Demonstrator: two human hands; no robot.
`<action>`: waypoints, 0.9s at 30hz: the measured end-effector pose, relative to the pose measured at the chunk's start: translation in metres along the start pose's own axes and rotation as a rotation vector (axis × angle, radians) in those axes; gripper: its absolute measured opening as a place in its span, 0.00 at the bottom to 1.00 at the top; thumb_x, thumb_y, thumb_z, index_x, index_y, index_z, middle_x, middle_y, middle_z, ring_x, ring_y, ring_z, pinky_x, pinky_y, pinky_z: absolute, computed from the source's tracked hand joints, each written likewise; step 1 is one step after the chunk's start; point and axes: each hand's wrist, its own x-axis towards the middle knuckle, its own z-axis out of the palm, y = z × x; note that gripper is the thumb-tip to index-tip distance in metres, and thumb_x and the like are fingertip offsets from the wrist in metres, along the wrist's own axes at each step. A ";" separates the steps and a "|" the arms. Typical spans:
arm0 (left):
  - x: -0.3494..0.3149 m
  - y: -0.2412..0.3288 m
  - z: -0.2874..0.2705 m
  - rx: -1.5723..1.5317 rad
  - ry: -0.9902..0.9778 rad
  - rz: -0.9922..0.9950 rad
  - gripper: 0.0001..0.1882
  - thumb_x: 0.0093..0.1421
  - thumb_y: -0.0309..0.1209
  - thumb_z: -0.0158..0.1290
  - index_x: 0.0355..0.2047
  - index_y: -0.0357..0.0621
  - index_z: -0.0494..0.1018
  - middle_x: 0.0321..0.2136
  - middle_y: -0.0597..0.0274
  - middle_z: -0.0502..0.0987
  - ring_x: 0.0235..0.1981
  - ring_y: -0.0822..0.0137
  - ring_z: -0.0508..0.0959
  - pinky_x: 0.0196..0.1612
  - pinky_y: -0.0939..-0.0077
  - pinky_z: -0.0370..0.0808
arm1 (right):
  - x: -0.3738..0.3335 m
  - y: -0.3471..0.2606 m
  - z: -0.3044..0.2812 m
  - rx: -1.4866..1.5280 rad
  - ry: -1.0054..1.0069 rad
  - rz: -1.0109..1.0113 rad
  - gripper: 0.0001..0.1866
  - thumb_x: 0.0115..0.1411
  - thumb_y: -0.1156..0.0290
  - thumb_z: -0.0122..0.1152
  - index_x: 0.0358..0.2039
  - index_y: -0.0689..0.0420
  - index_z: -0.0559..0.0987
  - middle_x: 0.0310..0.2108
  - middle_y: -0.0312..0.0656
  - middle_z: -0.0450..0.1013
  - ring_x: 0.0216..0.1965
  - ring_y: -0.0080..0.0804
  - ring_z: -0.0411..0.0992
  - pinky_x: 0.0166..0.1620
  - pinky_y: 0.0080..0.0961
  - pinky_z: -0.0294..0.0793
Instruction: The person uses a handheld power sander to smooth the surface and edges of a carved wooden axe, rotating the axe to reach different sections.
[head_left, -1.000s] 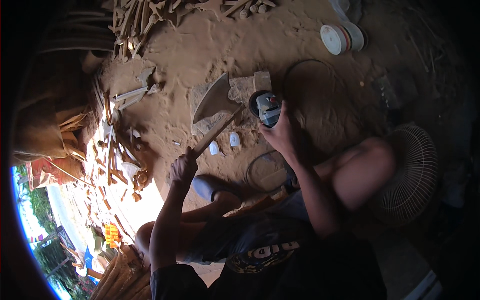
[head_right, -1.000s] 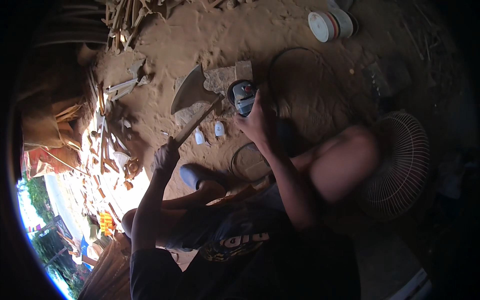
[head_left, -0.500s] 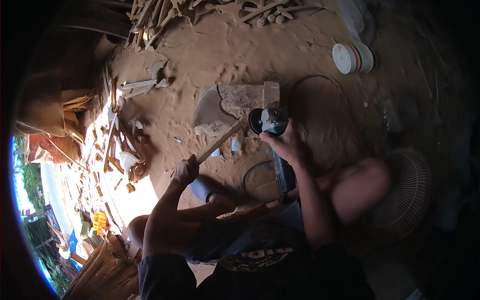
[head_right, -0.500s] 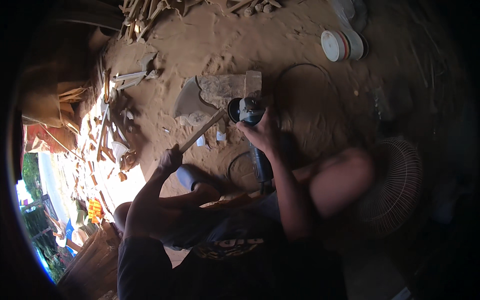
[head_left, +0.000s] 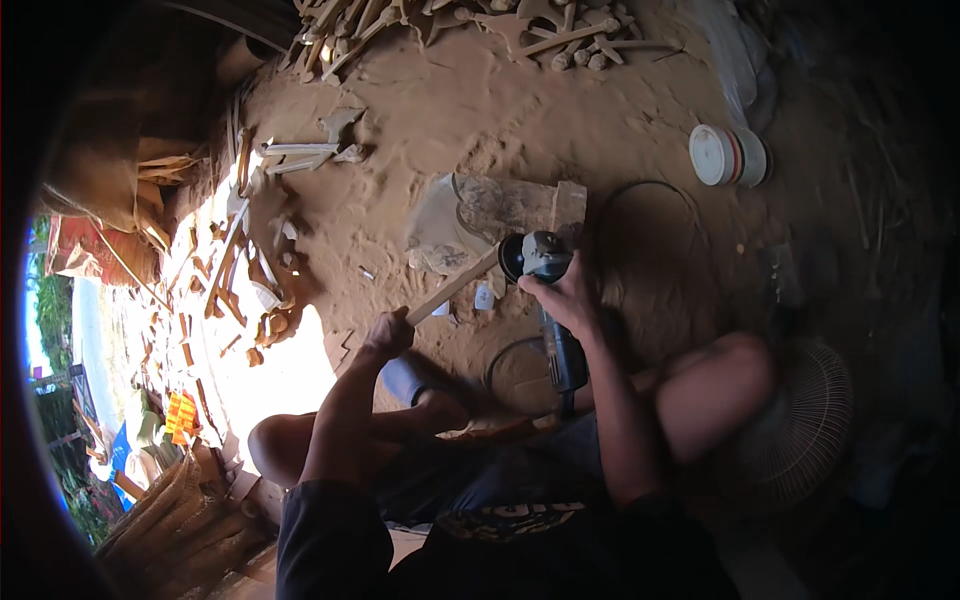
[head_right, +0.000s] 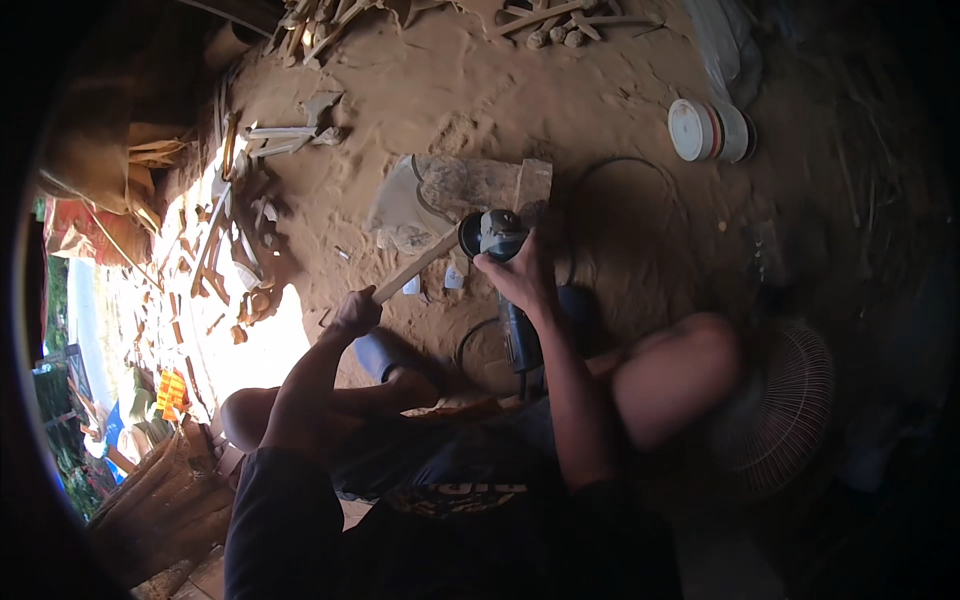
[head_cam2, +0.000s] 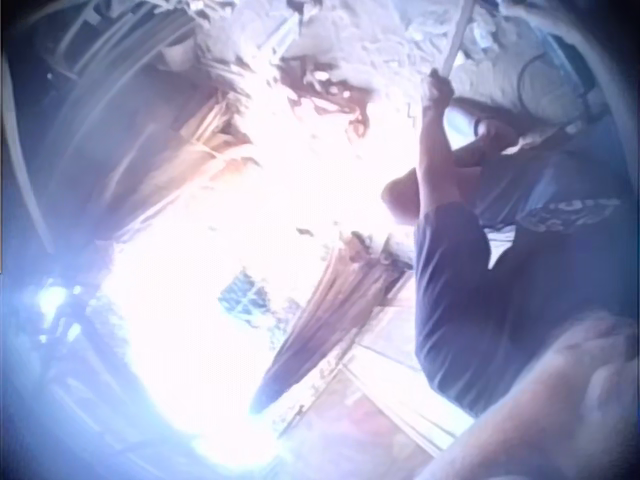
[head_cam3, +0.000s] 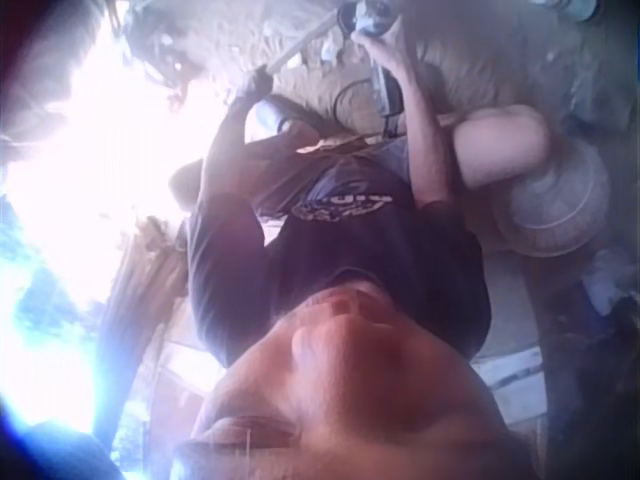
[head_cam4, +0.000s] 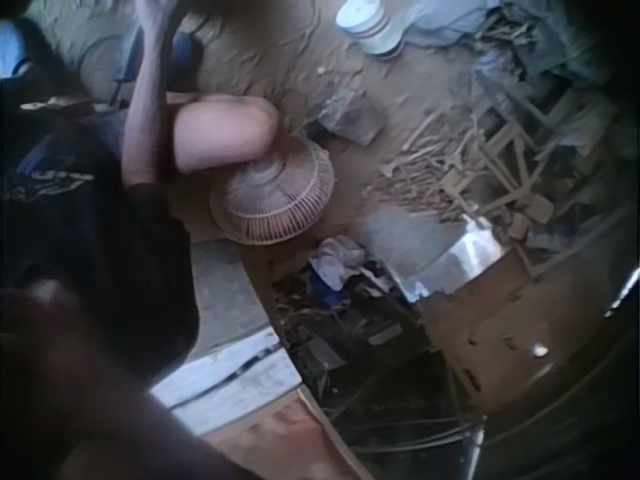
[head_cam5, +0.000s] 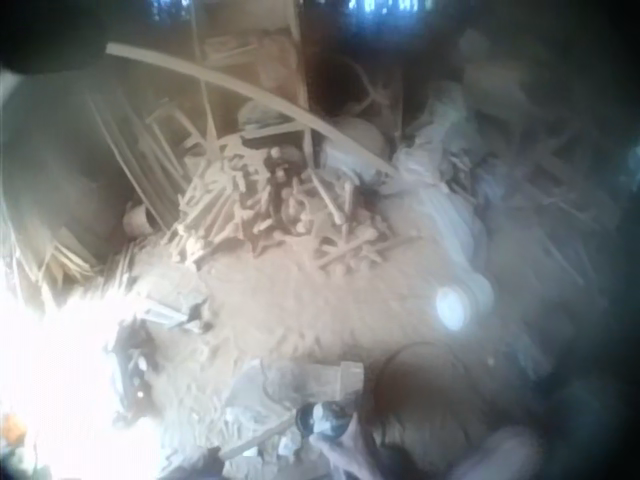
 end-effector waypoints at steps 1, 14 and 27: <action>0.001 0.000 0.001 -0.005 -0.015 -0.019 0.09 0.59 0.29 0.51 0.37 0.39 0.77 0.26 0.33 0.79 0.32 0.33 0.82 0.35 0.42 0.77 | 0.000 -0.002 0.002 0.047 0.004 -0.010 0.47 0.49 0.57 0.77 0.60 0.75 0.67 0.53 0.67 0.74 0.55 0.60 0.76 0.59 0.44 0.75; 0.002 -0.016 0.014 -0.141 -0.008 0.082 0.07 0.60 0.27 0.51 0.36 0.39 0.77 0.24 0.38 0.79 0.28 0.38 0.82 0.32 0.47 0.76 | -0.011 -0.001 -0.011 -0.182 -0.019 0.018 0.48 0.50 0.56 0.77 0.61 0.75 0.66 0.54 0.69 0.74 0.56 0.62 0.75 0.61 0.45 0.74; -0.008 0.022 -0.032 0.154 0.358 -0.053 0.08 0.65 0.34 0.53 0.41 0.45 0.73 0.25 0.40 0.81 0.27 0.35 0.81 0.28 0.40 0.75 | -0.034 -0.059 -0.081 -0.108 0.279 0.009 0.44 0.52 0.59 0.80 0.61 0.69 0.66 0.49 0.60 0.79 0.49 0.51 0.82 0.52 0.43 0.80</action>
